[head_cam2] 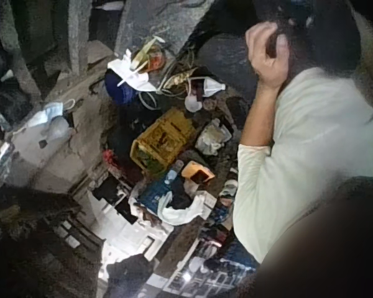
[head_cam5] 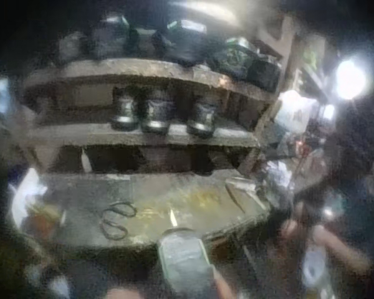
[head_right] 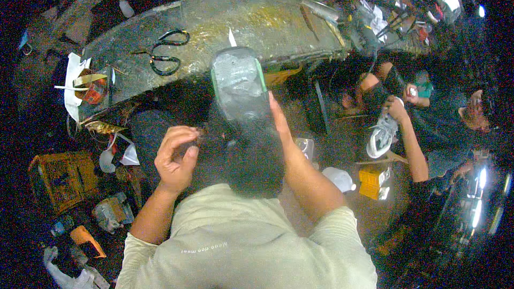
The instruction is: The person applies a dark substance to the sole of a black and green sneaker using a brush, then uses a small tool to scrape or smooth the sole. They work on the shoe while seated, turning it to access different areas of the sole.
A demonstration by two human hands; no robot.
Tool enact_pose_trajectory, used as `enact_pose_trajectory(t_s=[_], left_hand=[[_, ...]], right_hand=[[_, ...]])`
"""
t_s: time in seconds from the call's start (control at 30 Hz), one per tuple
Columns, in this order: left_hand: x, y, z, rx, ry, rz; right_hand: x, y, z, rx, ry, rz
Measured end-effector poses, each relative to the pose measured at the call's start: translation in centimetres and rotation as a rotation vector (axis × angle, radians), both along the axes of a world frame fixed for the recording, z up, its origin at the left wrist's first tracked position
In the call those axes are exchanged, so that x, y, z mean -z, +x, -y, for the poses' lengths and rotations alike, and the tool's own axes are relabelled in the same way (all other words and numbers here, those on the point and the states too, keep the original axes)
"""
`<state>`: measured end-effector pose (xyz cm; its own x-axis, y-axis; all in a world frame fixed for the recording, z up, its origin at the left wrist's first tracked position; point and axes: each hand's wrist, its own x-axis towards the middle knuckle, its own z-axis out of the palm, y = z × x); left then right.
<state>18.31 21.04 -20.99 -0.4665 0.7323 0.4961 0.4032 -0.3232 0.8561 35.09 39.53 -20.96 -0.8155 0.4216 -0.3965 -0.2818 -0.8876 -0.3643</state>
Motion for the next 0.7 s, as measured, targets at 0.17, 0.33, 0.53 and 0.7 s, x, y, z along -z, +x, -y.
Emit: enact_pose_trajectory(t_s=[0.17, 0.33, 0.53, 0.7], left_hand=[[-1.6, 1.6, -2.3, 0.086, -0.139, -0.172], [-2.8, 3.0, -3.5, 0.117, -0.225, -0.164], [-3.4, 3.5, -4.3, 0.1, -0.269, -0.259], [-4.1, 3.7, -4.5, 0.081, -0.34, -0.444]], right_hand=[[1.9, 0.9, 0.6, 0.049, 0.104, 0.192], [3.0, 1.5, 0.9, 0.012, 0.022, 0.038], [3.7, 1.6, 0.7, -0.003, 0.035, 0.029], [3.7, 1.7, 0.8, -0.01, 0.045, -0.004]])
